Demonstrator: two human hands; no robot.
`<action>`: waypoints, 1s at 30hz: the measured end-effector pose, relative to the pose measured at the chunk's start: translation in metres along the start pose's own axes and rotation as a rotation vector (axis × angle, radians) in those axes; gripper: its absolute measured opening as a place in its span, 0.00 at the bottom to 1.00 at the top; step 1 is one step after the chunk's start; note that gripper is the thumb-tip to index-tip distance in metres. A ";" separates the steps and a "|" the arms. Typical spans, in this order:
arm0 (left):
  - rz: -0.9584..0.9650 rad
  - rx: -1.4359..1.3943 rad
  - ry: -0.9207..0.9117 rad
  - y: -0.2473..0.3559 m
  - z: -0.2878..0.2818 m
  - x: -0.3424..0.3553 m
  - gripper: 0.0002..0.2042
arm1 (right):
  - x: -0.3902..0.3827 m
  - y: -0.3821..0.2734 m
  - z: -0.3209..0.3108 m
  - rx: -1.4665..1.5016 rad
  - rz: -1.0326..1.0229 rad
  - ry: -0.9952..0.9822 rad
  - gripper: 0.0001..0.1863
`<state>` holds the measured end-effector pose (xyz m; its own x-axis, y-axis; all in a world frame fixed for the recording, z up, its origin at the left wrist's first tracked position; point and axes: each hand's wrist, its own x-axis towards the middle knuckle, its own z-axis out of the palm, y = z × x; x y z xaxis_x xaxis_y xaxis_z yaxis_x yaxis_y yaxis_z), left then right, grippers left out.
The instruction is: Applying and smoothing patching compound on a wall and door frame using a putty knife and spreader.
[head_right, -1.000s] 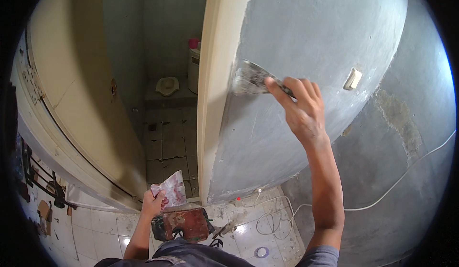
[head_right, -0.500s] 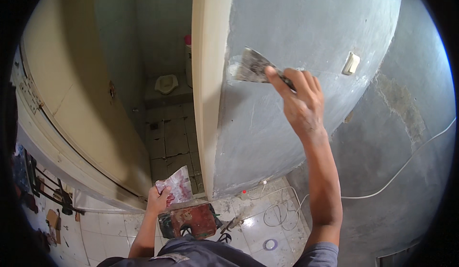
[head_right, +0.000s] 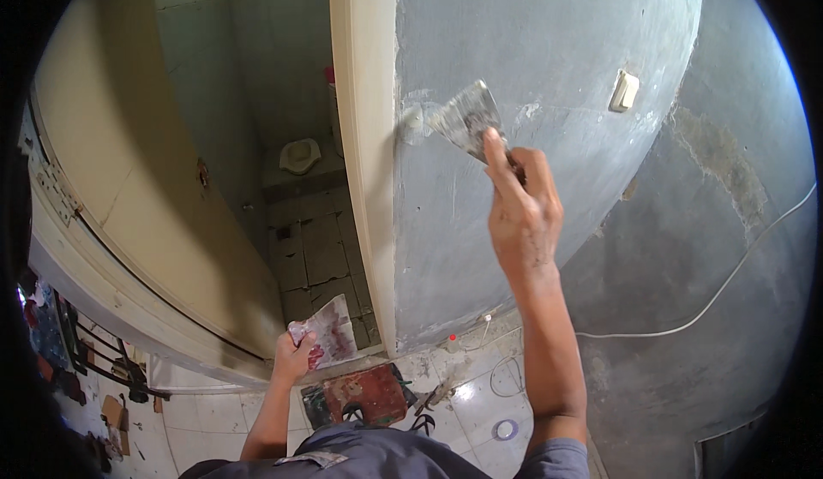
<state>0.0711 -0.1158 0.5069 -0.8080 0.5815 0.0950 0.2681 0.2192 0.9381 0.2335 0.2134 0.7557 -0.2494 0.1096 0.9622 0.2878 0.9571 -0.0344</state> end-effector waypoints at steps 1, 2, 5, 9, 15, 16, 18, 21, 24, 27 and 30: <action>-0.003 0.008 -0.004 0.002 -0.003 0.000 0.12 | 0.001 -0.010 0.004 0.022 0.050 0.003 0.25; 0.027 0.007 -0.003 0.010 -0.002 0.003 0.12 | 0.004 -0.018 0.008 0.037 0.082 0.002 0.25; 0.050 -0.005 -0.005 0.020 0.000 0.006 0.12 | 0.007 -0.028 0.019 -0.008 0.098 -0.012 0.24; 0.039 -0.046 -0.013 0.025 -0.002 0.005 0.12 | 0.007 -0.036 0.026 -0.014 0.148 -0.016 0.25; -0.020 -0.106 -0.005 0.015 -0.005 0.005 0.13 | -0.002 -0.045 0.028 -0.061 0.178 -0.057 0.27; -0.023 -0.105 -0.007 0.015 -0.006 0.004 0.13 | -0.005 -0.047 0.027 -0.061 0.180 -0.060 0.27; -0.065 -0.131 -0.012 0.015 -0.007 0.002 0.13 | -0.016 -0.049 0.027 -0.057 0.206 -0.098 0.29; 0.032 -0.054 -0.029 0.010 -0.007 0.004 0.13 | -0.034 -0.052 0.026 -0.076 0.236 -0.142 0.30; 0.059 -0.014 -0.027 0.010 -0.006 0.005 0.14 | -0.055 -0.053 0.022 -0.050 0.269 -0.193 0.29; 0.093 -0.027 -0.016 0.009 -0.007 0.003 0.14 | -0.057 -0.057 0.015 0.023 0.313 -0.146 0.27; -0.110 -0.204 -0.049 0.005 -0.003 0.005 0.14 | -0.027 -0.059 0.013 0.020 0.264 -0.057 0.25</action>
<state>0.0673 -0.1141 0.5127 -0.7989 0.6010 -0.0227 0.0646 0.1232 0.9903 0.2112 0.1574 0.7281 -0.2200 0.3701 0.9026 0.3315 0.8985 -0.2877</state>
